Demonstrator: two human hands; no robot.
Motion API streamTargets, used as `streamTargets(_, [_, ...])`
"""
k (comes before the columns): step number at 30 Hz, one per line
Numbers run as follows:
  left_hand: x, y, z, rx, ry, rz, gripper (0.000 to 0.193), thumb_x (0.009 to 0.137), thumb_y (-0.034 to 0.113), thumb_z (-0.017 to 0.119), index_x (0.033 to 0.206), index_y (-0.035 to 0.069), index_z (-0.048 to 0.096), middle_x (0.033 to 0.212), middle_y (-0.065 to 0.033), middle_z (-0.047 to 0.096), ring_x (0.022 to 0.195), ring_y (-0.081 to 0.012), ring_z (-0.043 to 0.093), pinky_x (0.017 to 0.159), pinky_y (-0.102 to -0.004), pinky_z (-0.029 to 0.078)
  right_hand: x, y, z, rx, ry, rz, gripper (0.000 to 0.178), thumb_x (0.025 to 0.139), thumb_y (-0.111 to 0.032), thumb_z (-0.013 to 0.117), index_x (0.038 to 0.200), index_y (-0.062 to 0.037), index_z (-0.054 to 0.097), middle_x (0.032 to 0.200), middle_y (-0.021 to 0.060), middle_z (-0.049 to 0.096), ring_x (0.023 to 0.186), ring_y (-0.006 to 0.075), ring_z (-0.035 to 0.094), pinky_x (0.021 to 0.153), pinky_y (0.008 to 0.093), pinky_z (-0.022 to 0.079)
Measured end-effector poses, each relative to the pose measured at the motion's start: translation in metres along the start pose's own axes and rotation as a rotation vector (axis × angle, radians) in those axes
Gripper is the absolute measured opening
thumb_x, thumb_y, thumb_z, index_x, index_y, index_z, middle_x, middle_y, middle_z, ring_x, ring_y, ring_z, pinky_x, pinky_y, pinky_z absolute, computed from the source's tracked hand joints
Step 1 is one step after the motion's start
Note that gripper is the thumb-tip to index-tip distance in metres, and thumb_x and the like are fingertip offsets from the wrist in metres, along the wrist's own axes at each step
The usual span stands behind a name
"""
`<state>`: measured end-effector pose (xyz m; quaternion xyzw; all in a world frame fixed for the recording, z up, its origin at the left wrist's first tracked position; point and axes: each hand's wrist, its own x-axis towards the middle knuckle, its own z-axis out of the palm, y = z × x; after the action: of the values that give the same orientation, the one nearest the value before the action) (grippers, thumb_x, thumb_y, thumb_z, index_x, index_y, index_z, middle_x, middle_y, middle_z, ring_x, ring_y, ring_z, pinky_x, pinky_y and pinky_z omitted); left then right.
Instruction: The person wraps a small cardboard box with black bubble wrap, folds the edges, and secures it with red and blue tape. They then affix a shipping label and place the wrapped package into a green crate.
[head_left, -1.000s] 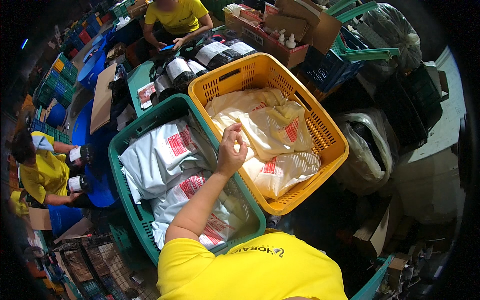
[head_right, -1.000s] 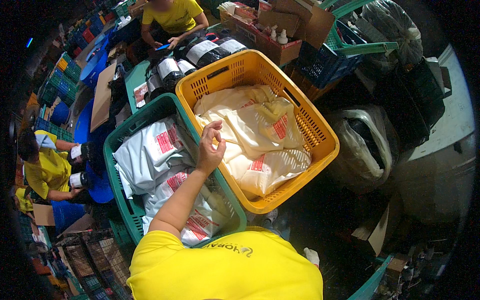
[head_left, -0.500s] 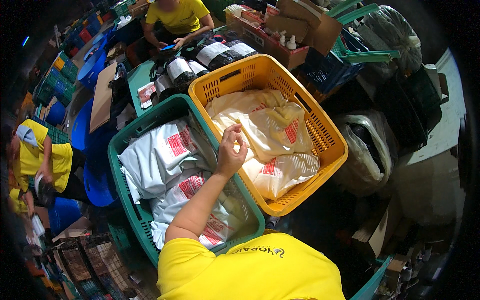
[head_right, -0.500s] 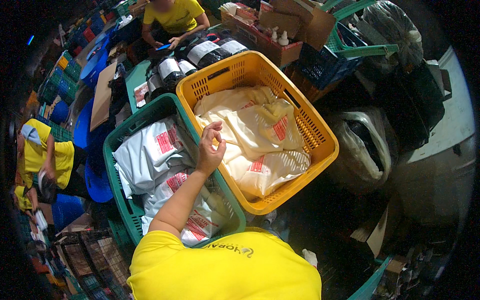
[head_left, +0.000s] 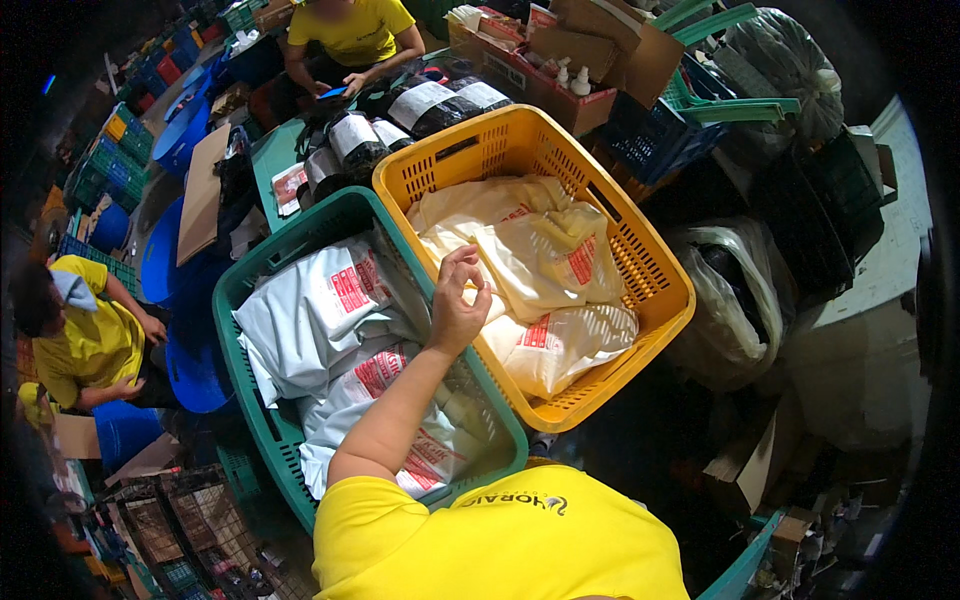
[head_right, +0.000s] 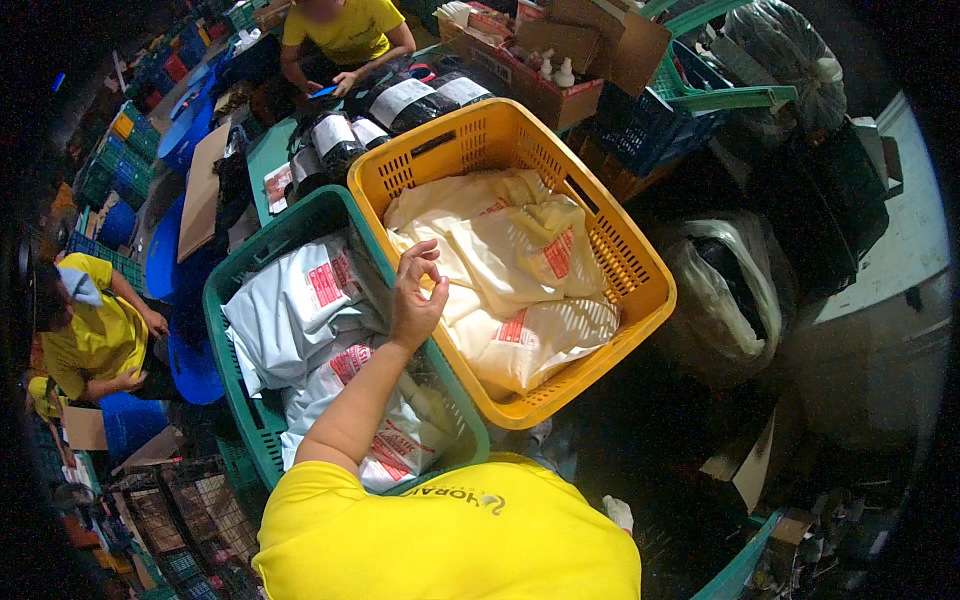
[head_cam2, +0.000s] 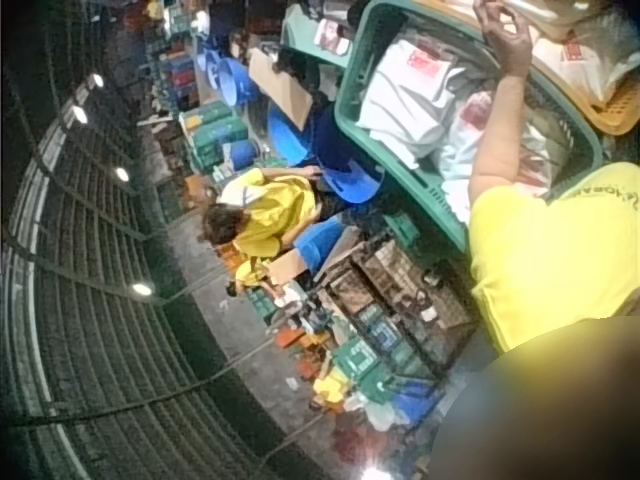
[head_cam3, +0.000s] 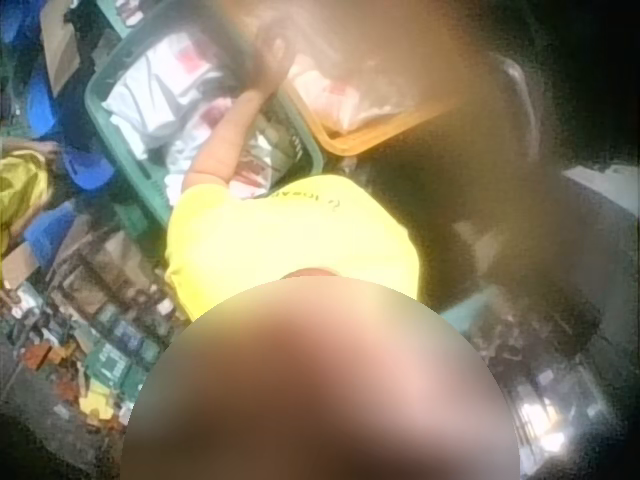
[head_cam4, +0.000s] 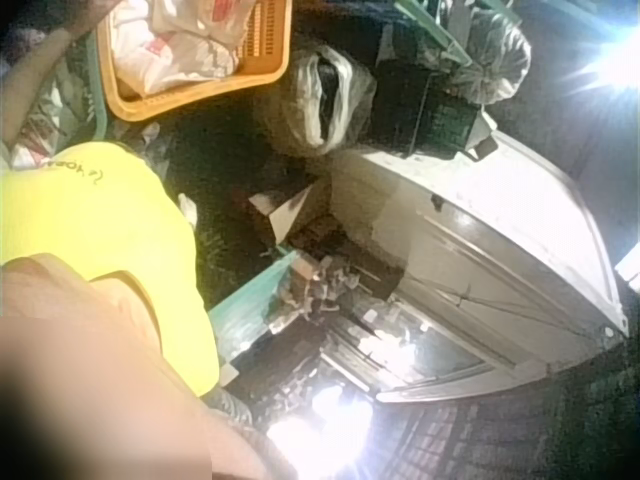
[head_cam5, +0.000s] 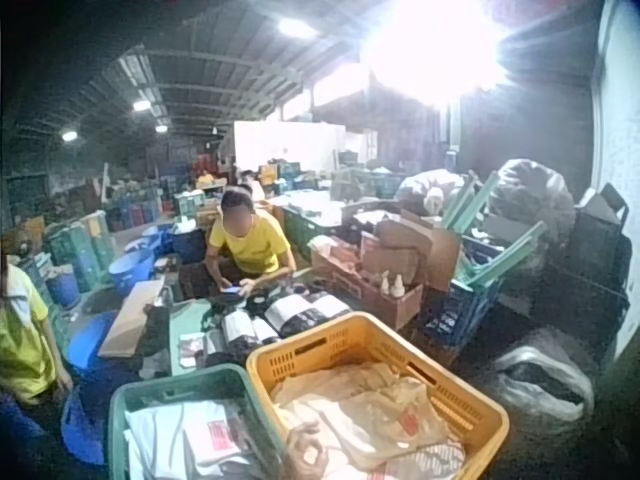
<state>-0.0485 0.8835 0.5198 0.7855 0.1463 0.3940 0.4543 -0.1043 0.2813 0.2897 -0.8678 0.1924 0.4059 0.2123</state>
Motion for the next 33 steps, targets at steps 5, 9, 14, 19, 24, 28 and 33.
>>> streamTargets(5, [0.000,0.000,0.000,-0.001,-0.006,0.006,0.016,0.071,-0.003,0.061,0.077,0.003,0.048,0.120,-0.0165,0.049,0.107,-0.0300,0.054,0.090,-0.0359,0.045,0.000,0.003,-0.001,-0.006,0.049,0.003,0.041,0.084,-0.036,0.055,0.103,-0.0004,0.064,0.099,0.0143,0.066,0.093,0.0248,0.060,0.081,0.0332,0.044])
streamTargets(9, [0.000,-0.001,0.000,0.030,-0.017,0.031,0.017,0.070,-0.004,0.060,0.078,0.003,0.047,0.119,-0.0168,0.049,0.106,-0.0305,0.055,0.089,-0.0359,0.045,-0.009,-0.005,-0.002,0.054,0.011,0.008,0.043,0.083,-0.038,0.054,0.102,-0.0006,0.064,0.102,0.0159,0.065,0.098,0.0275,0.060,0.084,0.0346,0.044])
streamTargets(14, [0.000,-0.002,0.000,0.035,-0.007,0.042,0.017,0.070,-0.005,0.059,0.078,0.003,0.046,0.119,-0.0168,0.049,0.105,-0.0307,0.055,0.089,-0.0358,0.046,-0.017,-0.015,-0.002,-0.040,0.003,-0.031,0.043,0.083,-0.039,0.055,0.104,-0.0018,0.064,0.105,0.0152,0.065,0.100,0.0279,0.059,0.085,0.0351,0.044])
streamTargets(19, [0.000,-0.002,0.000,0.042,-0.006,0.038,0.017,0.070,-0.005,0.059,0.078,0.003,0.046,0.119,-0.0164,0.049,0.105,-0.0306,0.055,0.088,-0.0356,0.045,-0.023,-0.019,-0.005,-0.016,0.019,0.000,0.043,0.082,-0.039,0.055,0.103,-0.0022,0.064,0.105,0.0152,0.065,0.101,0.0298,0.059,0.085,0.0356,0.044])
streamTargets(24, [0.000,-0.002,0.001,0.036,-0.003,0.034,0.017,0.070,-0.005,0.060,0.077,0.003,0.046,0.119,-0.0159,0.049,0.105,-0.0297,0.055,0.088,-0.0355,0.045,-0.026,-0.020,-0.007,-0.063,0.030,-0.009,0.045,0.083,-0.041,0.054,0.101,-0.0023,0.065,0.102,0.0171,0.065,0.099,0.0305,0.059,0.084,0.0356,0.044])
streamTargets(28, [0.000,-0.002,0.001,0.037,-0.001,0.032,0.017,0.071,-0.005,0.060,0.078,0.003,0.047,0.120,-0.0150,0.049,0.105,-0.0289,0.054,0.088,-0.0352,0.045,-0.028,-0.023,-0.009,-0.115,0.022,-0.001,0.046,0.083,-0.043,0.051,0.099,-0.0028,0.065,0.100,0.0179,0.064,0.099,0.0309,0.059,0.083,0.0374,0.044])
streamTargets(33, [0.000,-0.001,0.001,0.025,0.004,0.004,0.017,0.072,-0.005,0.061,0.081,0.005,0.050,0.120,-0.0142,0.049,0.106,-0.0283,0.054,0.088,-0.0353,0.045,-0.039,-0.035,-0.014,-0.167,0.034,0.015,0.044,0.082,-0.042,0.050,0.099,-0.0038,0.064,0.100,0.0169,0.064,0.099,0.0319,0.059,0.083,0.0378,0.044])
